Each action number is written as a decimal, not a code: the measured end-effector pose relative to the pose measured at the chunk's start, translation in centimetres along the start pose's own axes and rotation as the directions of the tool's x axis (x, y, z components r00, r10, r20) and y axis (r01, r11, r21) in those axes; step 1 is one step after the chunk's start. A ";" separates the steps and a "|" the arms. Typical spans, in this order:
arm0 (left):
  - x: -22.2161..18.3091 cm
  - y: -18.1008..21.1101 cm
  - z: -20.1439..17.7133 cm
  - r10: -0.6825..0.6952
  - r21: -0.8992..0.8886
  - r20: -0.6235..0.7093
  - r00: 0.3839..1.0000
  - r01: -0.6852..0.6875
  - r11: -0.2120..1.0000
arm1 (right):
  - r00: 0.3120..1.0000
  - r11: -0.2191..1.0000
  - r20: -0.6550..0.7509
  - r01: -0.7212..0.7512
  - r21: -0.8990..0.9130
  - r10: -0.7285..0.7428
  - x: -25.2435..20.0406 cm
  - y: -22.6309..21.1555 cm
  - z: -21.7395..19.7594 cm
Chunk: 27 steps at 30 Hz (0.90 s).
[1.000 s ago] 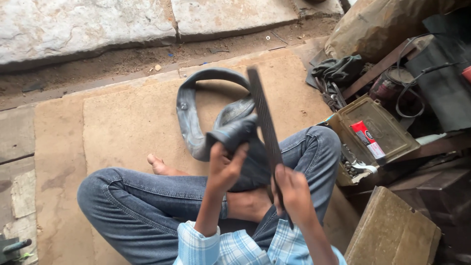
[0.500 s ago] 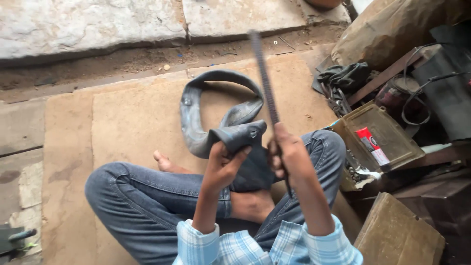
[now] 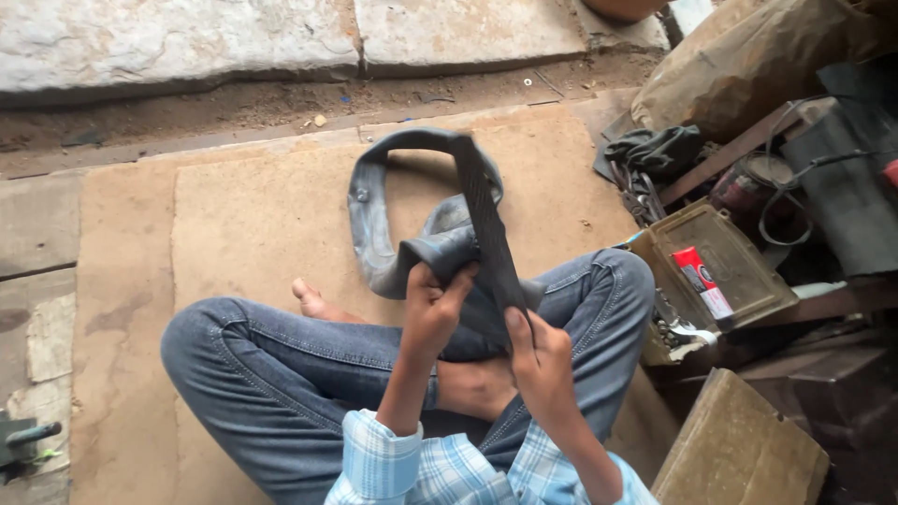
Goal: Using a metal rasp to roughen the surface of a motorcycle inner tube in preparation for a patch.
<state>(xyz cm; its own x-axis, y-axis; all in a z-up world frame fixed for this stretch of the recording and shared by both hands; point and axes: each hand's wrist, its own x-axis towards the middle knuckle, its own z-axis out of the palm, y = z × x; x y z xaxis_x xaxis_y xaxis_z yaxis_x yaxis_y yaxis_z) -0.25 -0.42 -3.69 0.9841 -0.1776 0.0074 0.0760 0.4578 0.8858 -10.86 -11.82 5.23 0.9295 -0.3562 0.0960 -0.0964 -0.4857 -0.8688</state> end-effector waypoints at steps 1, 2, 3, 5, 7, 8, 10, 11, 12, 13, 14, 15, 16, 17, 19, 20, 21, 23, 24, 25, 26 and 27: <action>-0.2 0.8 0.5 -0.001 -0.003 0.005 1.000 0.001 1.000 | 1.000 1.000 -0.005 0.000 -0.003 0.000 1.3 0.5 -0.2; -0.5 1.8 0.7 0.073 -0.018 0.096 0.993 -0.072 0.997 | 0.996 0.995 -0.014 -0.093 0.040 0.093 2.6 0.9 0.0; -0.7 2.7 0.8 0.146 -0.038 0.186 0.972 -0.142 0.989 | 0.982 0.979 -0.020 -0.184 0.084 0.186 4.0 1.4 0.1; -1.4 1.0 0.7 0.144 -0.044 0.214 0.966 -0.138 0.989 | 0.955 0.934 0.001 -0.291 0.206 0.297 5.8 -1.0 -0.8; -1.4 1.5 1.3 0.162 -0.059 0.266 0.950 -0.152 0.987 | 0.923 0.870 0.010 -0.367 0.329 0.385 7.1 -1.9 -1.6; -1.4 2.8 2.0 0.136 -0.052 0.233 0.963 -0.127 0.990 | 0.925 0.827 0.049 -0.361 0.431 0.378 7.4 -1.5 -2.0; -1.2 4.3 2.9 0.111 -0.054 0.192 0.975 -0.102 0.993 | 0.927 0.778 0.090 -0.356 0.517 0.365 6.6 -0.8 -2.6; -1.0 4.4 3.0 0.085 -0.109 0.199 0.976 -0.064 0.992 | 0.930 0.780 0.081 -0.346 0.521 0.358 5.4 -0.4 -2.8; -0.9 4.7 3.0 0.057 -0.157 0.203 0.978 -0.025 0.987 | 0.932 0.778 0.078 -0.340 0.528 0.355 4.1 0.0 -2.7; -0.8 4.8 3.1 0.055 -0.159 0.191 0.980 -0.025 0.987 | 0.930 0.779 0.088 -0.348 0.521 0.356 3.2 0.1 -2.8; -0.8 5.0 3.2 0.057 -0.177 0.149 0.987 -0.030 0.984 | 0.955 0.850 0.045 -0.282 0.445 0.293 2.0 0.2 -2.9; -0.8 5.2 3.4 0.057 -0.195 0.107 0.993 -0.036 0.980 | 0.975 0.907 0.011 -0.212 0.363 0.223 0.8 0.3 -3.0; -0.8 5.4 3.4 0.050 -0.197 0.104 0.993 -0.029 0.980 | 0.973 0.908 0.012 -0.219 0.359 0.229 0.1 0.5 -3.3; -0.8 5.5 3.5 0.062 -0.234 0.071 0.996 -0.043 0.971 | 0.990 0.950 -0.003 -0.134 0.283 0.141 -0.5 0.8 -3.6; -0.5 5.6 3.3 0.068 -0.268 0.038 0.997 -0.055 0.962 | 0.998 0.977 -0.010 -0.051 0.205 0.054 -1.5 0.1 -3.9; -0.5 5.4 3.1 0.071 -0.256 -0.008 0.997 -0.071 0.964 | 0.985 0.984 -0.017 0.174 -0.029 -0.174 -2.0 -0.7 -4.2; -0.6 5.3 2.9 0.074 -0.243 -0.055 0.996 -0.086 0.966 | 0.921 0.887 0.034 0.383 -0.256 -0.388 -2.5 -1.6 -4.4; -0.8 5.5 2.8 0.108 -0.155 -0.084 0.991 -0.120 0.981 | 0.937 0.885 0.060 0.344 -0.313 -0.343 -3.2 -0.2 -4.4; -0.8 5.8 2.8 0.150 -0.064 -0.101 0.984 -0.157 0.986 | 0.950 0.877 0.076 0.308 -0.370 -0.302 -3.5 0.5 -4.5; -0.9 5.8 2.7 0.149 -0.064 -0.102 0.984 -0.156 0.986 | 0.950 0.876 0.077 0.308 -0.370 -0.301 -3.5 0.4 -4.0; -0.9 5.8 2.8 0.173 -0.074 -0.082 0.982 -0.179 0.981 | 0.957 0.896 0.056 0.286 -0.339 -0.285 -3.4 0.4 -3.6; -0.9 5.9 2.8 0.197 -0.083 -0.062 0.979 -0.201 0.976 | 0.963 0.914 0.036 0.265 -0.307 -0.267 -3.4 0.3 -3.2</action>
<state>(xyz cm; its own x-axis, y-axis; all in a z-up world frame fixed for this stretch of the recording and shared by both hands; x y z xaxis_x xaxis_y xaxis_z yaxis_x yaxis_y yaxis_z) -1.14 -0.01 2.86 0.9878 -0.0302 0.1529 -0.1106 0.5550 0.8245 -15.18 -13.35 6.17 0.9336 -0.1850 0.3070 0.0486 -0.7832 -0.6198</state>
